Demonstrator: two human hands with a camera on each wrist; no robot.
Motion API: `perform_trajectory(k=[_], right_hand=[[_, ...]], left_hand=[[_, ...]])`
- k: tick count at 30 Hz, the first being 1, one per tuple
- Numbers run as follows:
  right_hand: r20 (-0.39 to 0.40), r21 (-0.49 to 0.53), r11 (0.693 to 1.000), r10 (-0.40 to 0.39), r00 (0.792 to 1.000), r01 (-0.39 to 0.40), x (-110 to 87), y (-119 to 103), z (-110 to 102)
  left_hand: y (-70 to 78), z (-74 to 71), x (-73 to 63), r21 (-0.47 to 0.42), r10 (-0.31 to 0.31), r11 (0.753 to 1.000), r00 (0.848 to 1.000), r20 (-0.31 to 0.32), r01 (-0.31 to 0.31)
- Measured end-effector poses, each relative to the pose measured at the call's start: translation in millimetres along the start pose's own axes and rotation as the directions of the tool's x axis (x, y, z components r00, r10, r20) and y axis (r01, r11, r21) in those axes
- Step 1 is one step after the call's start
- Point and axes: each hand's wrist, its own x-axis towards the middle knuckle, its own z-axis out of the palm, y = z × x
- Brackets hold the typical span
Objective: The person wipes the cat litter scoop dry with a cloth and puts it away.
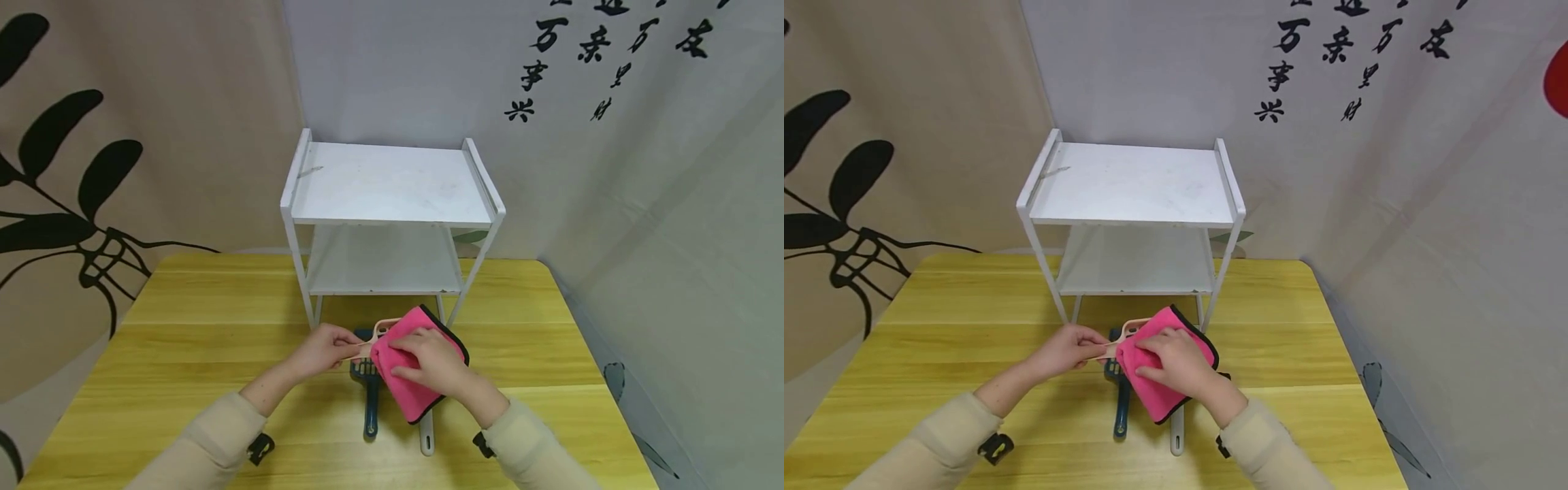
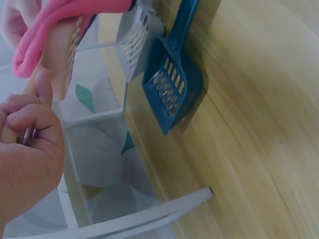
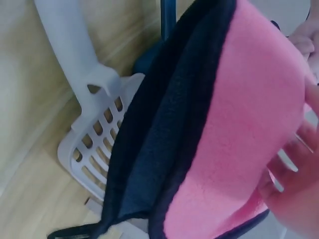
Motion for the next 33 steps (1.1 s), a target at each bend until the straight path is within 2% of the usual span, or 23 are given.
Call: perform_trajectory(k=[5, 9, 13, 20, 24, 27, 33], right_hand=[[-0.132, -0.021, 0.999, -0.032, 0.991, 0.029, 3.3, -2.6, 8.4], [-0.215, -0.021, 1.0, -0.02, 0.976, 0.016, 5.2, -1.9, 13.5], [-0.255, -0.035, 0.999, -0.01, 0.967, 0.001, 3.8, 3.3, 12.6], [-0.268, -0.138, 0.99, -0.043, 0.963, 0.006, -4.3, 18.2, 5.9], [-0.317, -0.134, 0.991, -0.046, 0.947, 0.004, -8.8, 29.5, 5.7], [-0.364, -0.083, 0.996, 0.006, 0.931, -0.039, -13.2, 40.2, 3.3], [-0.415, 0.05, 0.978, 0.206, 0.886, -0.204, -28.2, 63.7, -12.6]], left_hand=[[0.1, -0.2, -0.3, -0.028, -0.03, 0.999, 1.0, 0.0, 0.03], [1.3, -1.0, -1.8, -0.038, -0.049, 0.998, 0.999, -0.003, 0.049], [3.0, -0.9, -2.0, -0.032, -0.044, 0.999, 0.999, -0.001, 0.044], [3.2, -2.7, -2.6, -0.046, -0.041, 0.998, 0.999, 0.011, 0.042], [0.6, -5.8, -3.6, -0.049, -0.047, 0.998, 0.999, 0.013, 0.047], [-2.4, -9.8, -5.8, -0.043, -0.052, 0.998, 0.999, 0.016, 0.053], [-6.0, -20.7, -12.3, -0.021, -0.045, 0.999, 0.999, 0.029, 0.046]])
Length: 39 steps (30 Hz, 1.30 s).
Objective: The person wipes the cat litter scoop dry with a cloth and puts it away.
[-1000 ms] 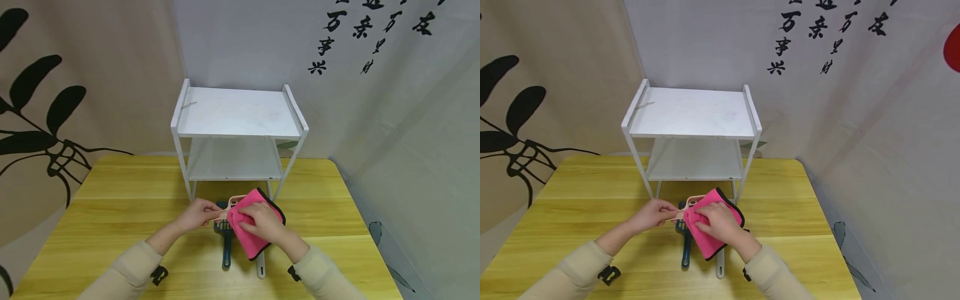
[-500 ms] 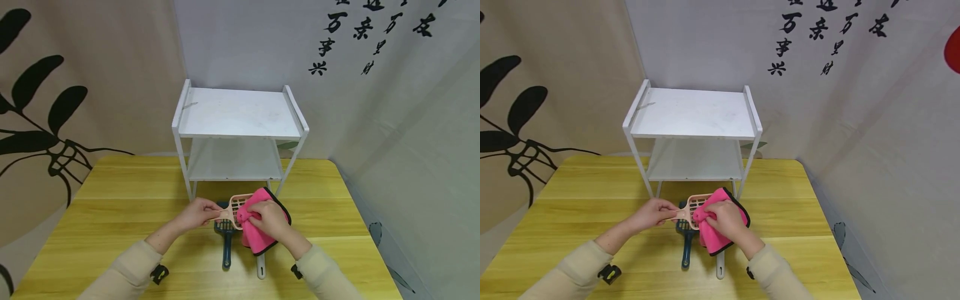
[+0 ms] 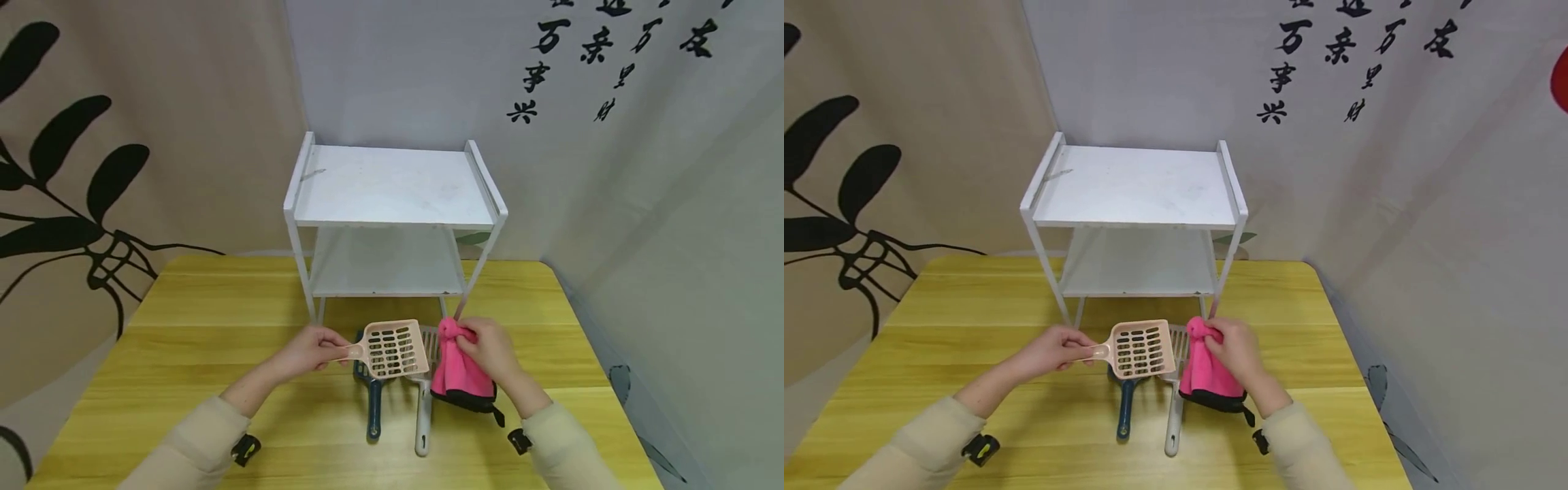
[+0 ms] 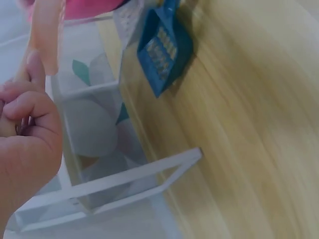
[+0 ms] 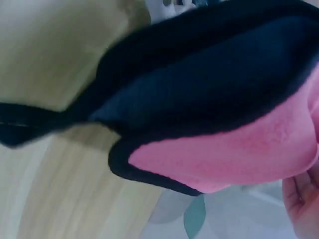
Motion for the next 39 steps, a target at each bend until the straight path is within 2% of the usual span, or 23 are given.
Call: perform_trajectory(k=[2, 5, 9, 11, 16, 19, 24, 29, 39], right_hand=[[-0.018, 0.022, 0.999, 0.028, 0.999, -0.028, 0.6, 4.4, -8.5], [-0.044, 0.043, 0.999, 0.024, 0.999, -0.022, 5.7, 2.1, -20.2], [-0.059, 0.072, 0.997, -0.005, 0.998, 0.009, 14.8, -14.6, -32.6], [-0.069, 0.089, 0.995, -0.045, 0.997, 0.051, 20.1, -26.6, -34.1], [-0.063, 0.099, 0.973, -0.205, 0.977, 0.21, 28.4, -54.0, -19.9], [0.001, 0.066, 0.967, -0.246, 0.969, 0.246, 28.2, -65.3, -6.0], [0.106, -0.051, 0.972, -0.221, 0.969, 0.228, 25.2, -71.9, 13.8], [0.091, -0.122, 0.965, -0.222, 0.971, 0.232, 26.7, -70.6, 20.1], [0.085, -0.212, 0.951, -0.213, 0.973, 0.227, 25.5, -55.3, 20.0]], left_hand=[[0.2, -1.0, -0.3, 0.012, 0.018, 1.0, 1.0, 0.008, -0.018], [0.0, -0.6, 0.6, 0.027, 0.032, 0.999, 0.999, 0.013, -0.032], [0.9, 3.6, 4.1, 0.049, 0.02, 0.999, 1.0, 0.01, -0.02], [2.8, 5.5, 5.8, 0.053, 0.016, 0.998, 1.0, 0.008, -0.016], [11.1, 13.3, 11.8, 0.03, 0.038, 0.999, 0.999, 0.03, -0.039], [17.3, 18.3, 13.8, 0.035, 0.068, 0.997, 0.997, 0.04, -0.069], [25.1, 22.5, 11.6, 0.052, 0.1, 0.993, 0.994, 0.046, -0.103], [27.5, 22.9, 10.9, 0.034, 0.125, 0.991, 0.992, 0.028, -0.126], [25.7, 18.6, 9.4, 0.071, 0.172, 0.983, 0.985, -0.004, -0.171]])
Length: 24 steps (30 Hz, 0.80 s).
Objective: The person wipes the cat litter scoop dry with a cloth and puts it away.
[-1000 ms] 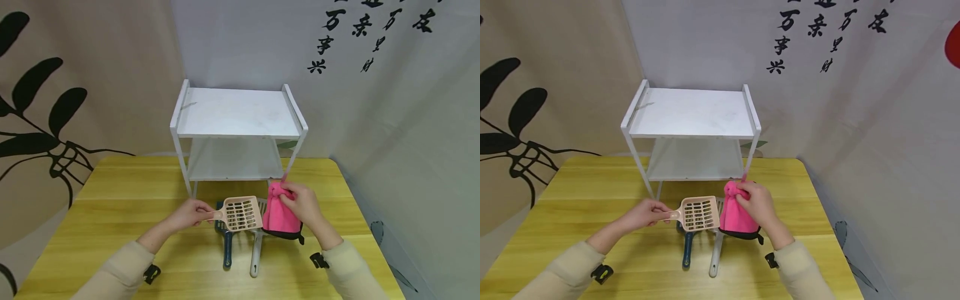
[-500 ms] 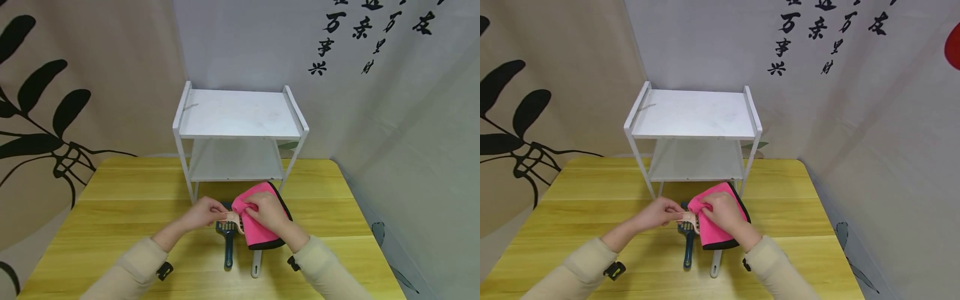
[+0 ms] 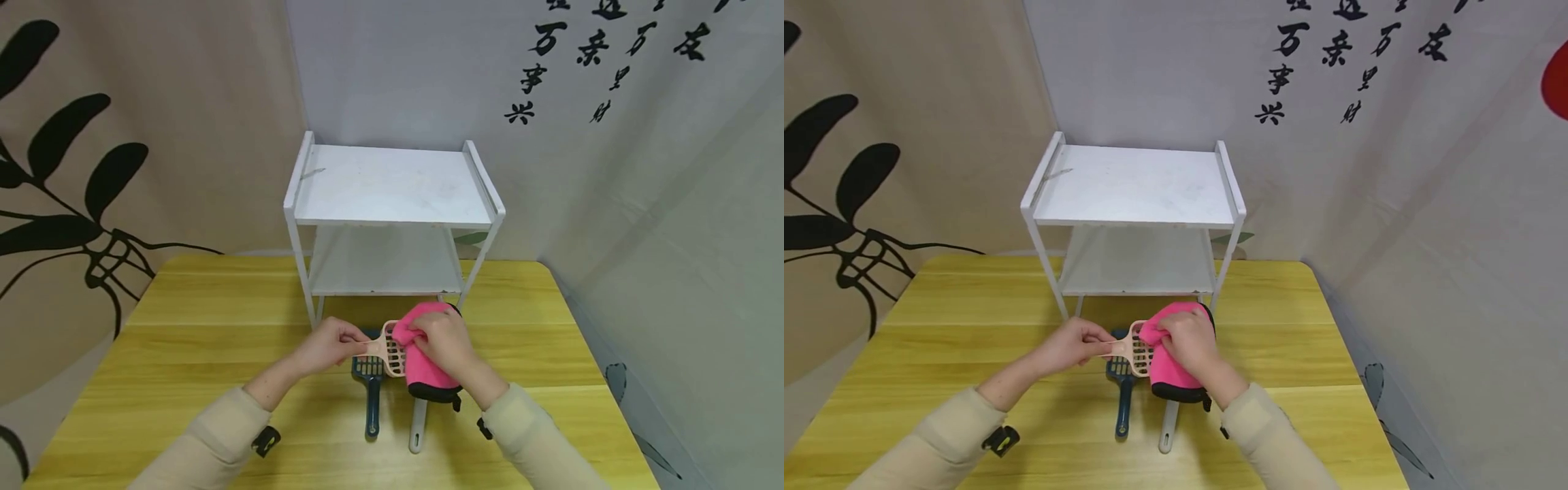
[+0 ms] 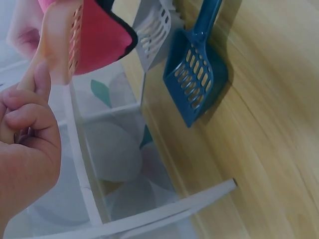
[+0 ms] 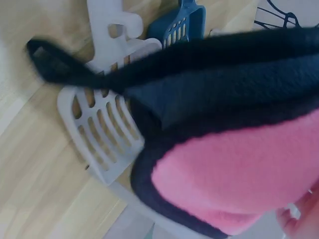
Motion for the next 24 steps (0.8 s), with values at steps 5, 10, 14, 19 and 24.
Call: perform_trajectory(k=[5, 10, 14, 19, 24], right_hand=[[-0.092, 0.009, 1.0, -0.007, 0.996, 0.008, -5.0, 16.6, -2.1], [-0.129, 0.095, 0.989, 0.122, 0.984, -0.11, -12.3, 37.4, -13.6], [-0.096, 0.187, 0.962, 0.221, 0.97, -0.2, -18.7, 50.5, -20.9], [-0.063, 0.255, 0.939, 0.253, 0.965, -0.229, -23.1, 56.5, -25.8], [-0.047, 0.307, 0.918, 0.277, 0.96, -0.25, -24.4, 52.8, -32.6]], left_hand=[[-3.8, -5.3, -3.3, -0.012, -0.009, 1.0, 1.0, 0.007, 0.009], [-10.2, -14.5, -9.0, -0.062, -0.115, 0.991, 0.993, 0.033, 0.117], [-12.9, -21.2, -13.0, -0.122, -0.196, 0.972, 0.978, 0.068, 0.203], [-15.4, -22.0, -14.2, -0.129, -0.233, 0.962, 0.969, 0.077, 0.241], [-19.3, -21.1, -14.6, -0.116, -0.231, 0.965, 0.972, 0.046, 0.235]])
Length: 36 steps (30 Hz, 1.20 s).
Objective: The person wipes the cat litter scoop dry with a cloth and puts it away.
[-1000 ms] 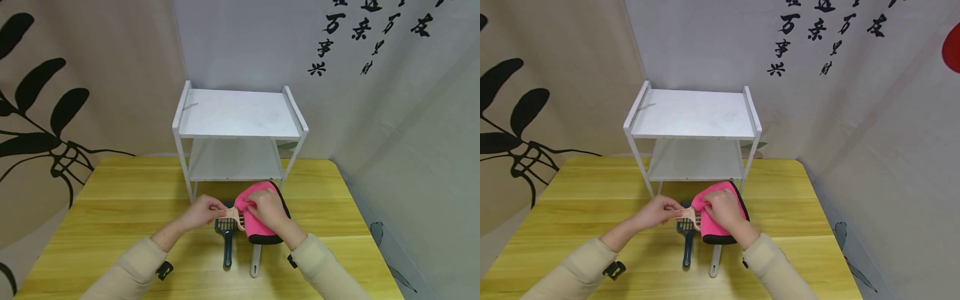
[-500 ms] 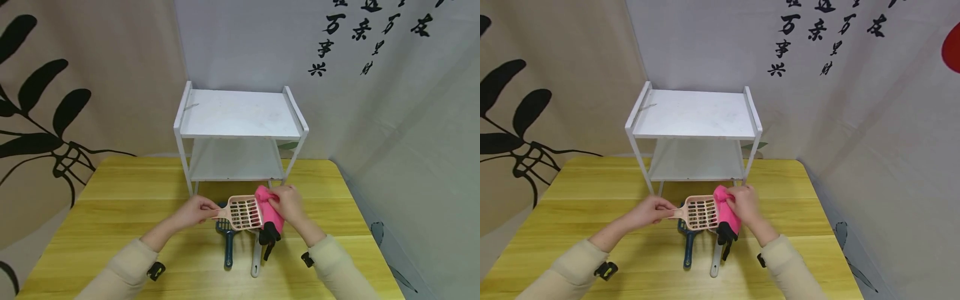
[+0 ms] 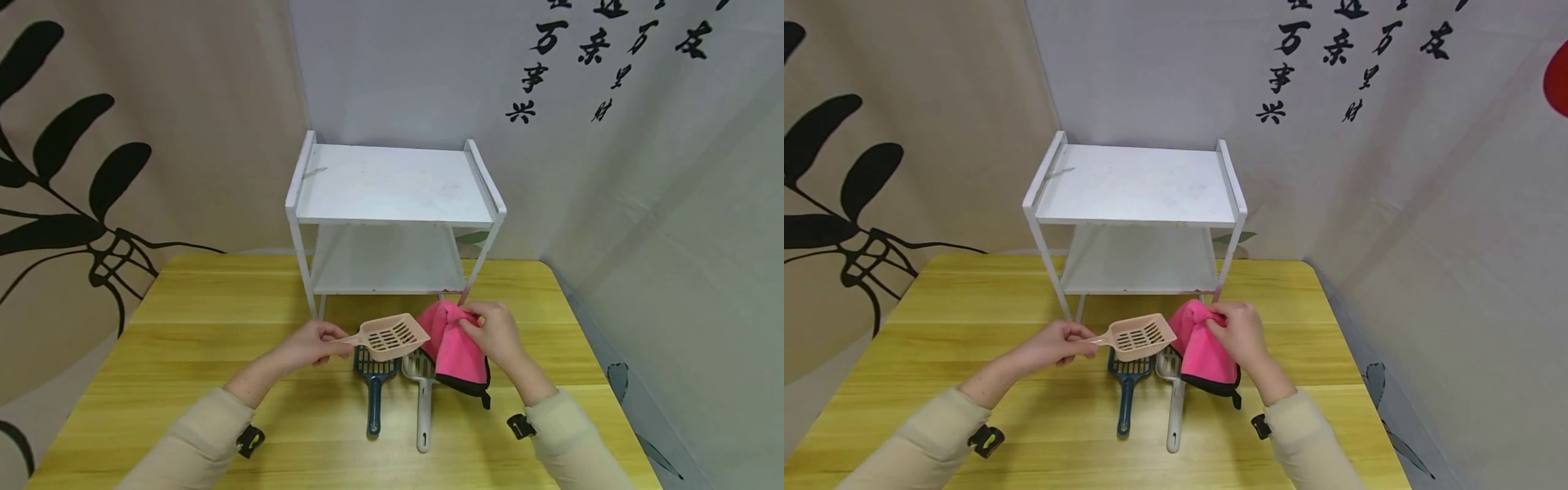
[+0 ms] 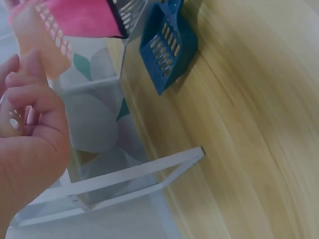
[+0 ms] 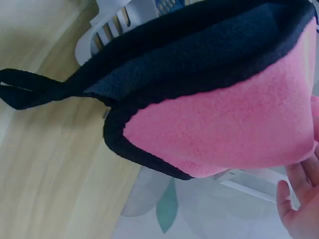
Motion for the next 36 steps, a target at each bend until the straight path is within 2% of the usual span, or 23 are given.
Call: perform_trajectory(k=[6, 10, 14, 19, 22, 25, 30, 36], right_hand=[[-0.026, 0.043, 0.999, -0.011, 1.0, 0.012, 0.5, -18.4, -4.4], [-0.071, 0.054, 0.992, -0.111, 0.991, 0.115, 1.4, -36.3, -0.1], [-0.098, -0.002, 0.97, -0.24, 0.966, 0.241, 0.7, -53.7, 11.7], [-0.034, -0.106, 0.941, -0.326, 0.945, 0.321, -1.0, -71.7, 28.7], [-0.013, -0.178, 0.929, -0.332, 0.943, 0.325, -3.0, -77.9, 35.7], [-0.038, -0.229, 0.924, -0.322, 0.946, 0.305, -5.2, -78.1, 39.6], [-0.103, -0.239, 0.935, -0.293, 0.951, 0.262, -6.0, -70.3, 39.7], [-0.172, -0.215, 0.949, -0.269, 0.948, 0.23, -5.0, -57.5, 34.3]], left_hand=[[-4.0, -0.5, 0.8, 0.014, -0.011, 1.0, 0.999, -0.036, 0.012], [-6.4, 1.9, 4.8, 0.043, -0.036, 0.998, 0.997, -0.075, 0.039], [-4.1, 8.8, 9.5, 0.054, -0.071, 0.996, 0.991, -0.115, 0.077], [0.9, 18.0, 12.8, 0.042, -0.066, 0.997, 0.991, -0.113, 0.071], [2.0, 20.9, 13.4, 0.06, -0.035, 0.997, 0.994, -0.102, 0.041], [2.0, 21.1, 13.2, 0.081, -0.008, 0.997, 0.995, -0.102, 0.016], [2.9, 18.1, 10.7, 0.095, 0.02, 0.995, 0.996, -0.085, -0.012], [3.0, 14.8, 7.4, 0.088, 0.022, 0.996, 0.998, -0.065, -0.016]])
